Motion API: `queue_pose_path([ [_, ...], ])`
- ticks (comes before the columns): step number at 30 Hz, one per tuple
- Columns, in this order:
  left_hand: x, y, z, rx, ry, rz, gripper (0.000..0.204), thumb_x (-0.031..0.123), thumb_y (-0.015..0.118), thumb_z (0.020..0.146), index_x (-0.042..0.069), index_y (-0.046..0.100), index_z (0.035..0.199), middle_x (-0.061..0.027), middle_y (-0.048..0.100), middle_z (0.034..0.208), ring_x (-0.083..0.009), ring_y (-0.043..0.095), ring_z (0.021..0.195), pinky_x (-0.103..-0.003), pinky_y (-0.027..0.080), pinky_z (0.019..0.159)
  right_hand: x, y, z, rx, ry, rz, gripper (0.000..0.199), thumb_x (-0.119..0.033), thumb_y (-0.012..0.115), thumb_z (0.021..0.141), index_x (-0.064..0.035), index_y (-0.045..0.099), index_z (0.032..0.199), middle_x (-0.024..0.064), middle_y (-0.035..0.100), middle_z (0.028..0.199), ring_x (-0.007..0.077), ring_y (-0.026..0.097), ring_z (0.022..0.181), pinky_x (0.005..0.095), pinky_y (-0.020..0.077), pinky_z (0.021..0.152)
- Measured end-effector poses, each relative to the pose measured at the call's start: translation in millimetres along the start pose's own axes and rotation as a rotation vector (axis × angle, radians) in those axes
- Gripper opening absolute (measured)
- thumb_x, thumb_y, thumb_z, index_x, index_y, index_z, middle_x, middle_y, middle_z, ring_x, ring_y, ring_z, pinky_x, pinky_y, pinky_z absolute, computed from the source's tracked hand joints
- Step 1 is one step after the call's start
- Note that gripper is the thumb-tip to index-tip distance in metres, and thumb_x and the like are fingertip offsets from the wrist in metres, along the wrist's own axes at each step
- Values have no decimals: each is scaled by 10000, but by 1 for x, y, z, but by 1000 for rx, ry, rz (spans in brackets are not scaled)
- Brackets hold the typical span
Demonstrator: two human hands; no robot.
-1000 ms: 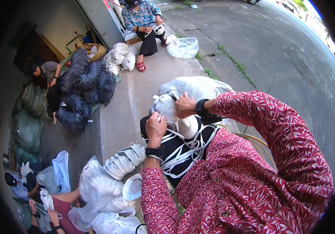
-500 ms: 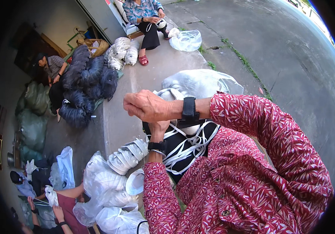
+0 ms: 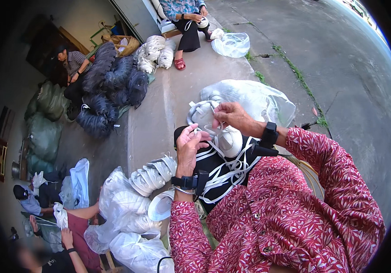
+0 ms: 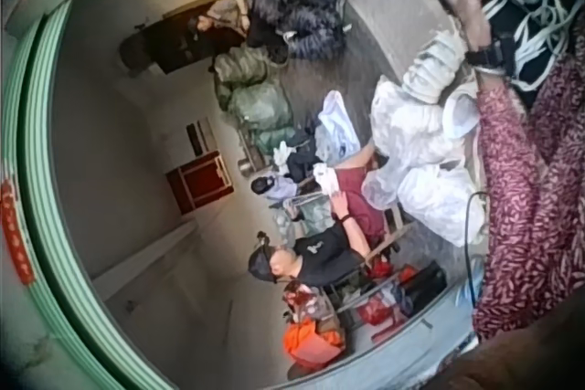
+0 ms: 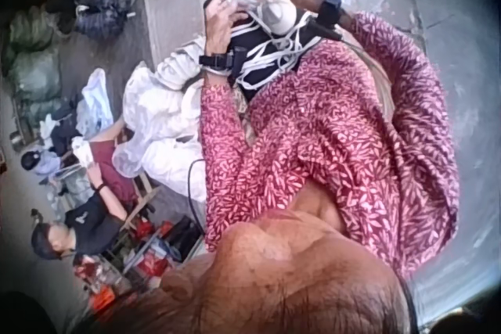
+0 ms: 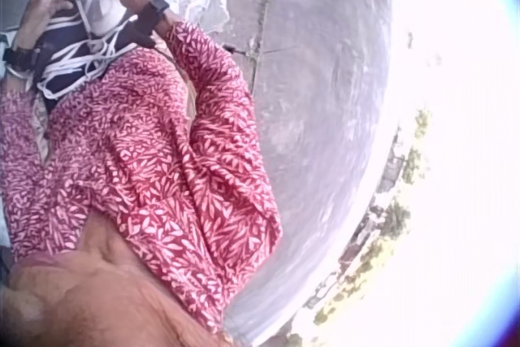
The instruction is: Insert laces into a white athletic shoe upper.
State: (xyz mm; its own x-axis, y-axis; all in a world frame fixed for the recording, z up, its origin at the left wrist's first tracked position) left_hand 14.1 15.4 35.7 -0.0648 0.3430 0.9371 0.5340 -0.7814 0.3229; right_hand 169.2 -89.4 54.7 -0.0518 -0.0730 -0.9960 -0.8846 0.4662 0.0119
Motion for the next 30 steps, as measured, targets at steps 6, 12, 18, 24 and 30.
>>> queue_pose_path([
  [6,0,6,-14,131,94,-1,358,79,509,896,-31,378,1211,-165,637,908,-203,642,742,-253,515,604,4,30,-17,-39,-1,107,107,-152,593,874,-52,630,886,2,623,760,60,543,676,206,439,559],
  [12,4,25,-21,185,310,403,393,26,468,903,-32,329,1266,-101,621,796,-122,582,631,-214,483,560,10,37,-20,-33,115,246,113,-175,633,848,-67,648,875,-27,585,728,59,508,642,214,419,545],
  [18,7,42,-26,201,473,849,403,4,439,884,16,369,1280,-122,641,743,-154,594,612,-281,473,565,5,31,-27,-81,146,318,114,-172,644,830,-63,643,866,-16,590,742,64,526,660,217,414,540],
  [24,-1,54,-22,145,522,890,452,-36,410,852,21,357,1297,-170,655,813,-219,644,690,-318,497,617,2,18,-30,-119,163,182,100,-123,647,834,-39,628,885,-6,601,727,52,553,616,179,438,529],
  [30,7,41,-30,142,490,889,510,-8,417,836,58,328,1334,-223,642,853,-368,640,803,-430,493,660,-1,28,-19,-235,181,129,104,-121,645,837,-35,627,892,-6,600,737,61,559,627,185,443,538],
])
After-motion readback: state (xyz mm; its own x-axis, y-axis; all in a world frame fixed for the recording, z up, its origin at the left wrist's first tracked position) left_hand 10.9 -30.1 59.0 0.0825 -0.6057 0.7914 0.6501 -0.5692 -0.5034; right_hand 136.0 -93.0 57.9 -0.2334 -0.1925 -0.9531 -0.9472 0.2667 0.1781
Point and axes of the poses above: each hand's wrist, its own z-axis towards the middle knuckle, its own y-axis out of the palm, x = y × z, the point moved 3 cm from there along z, towards the middle knuckle
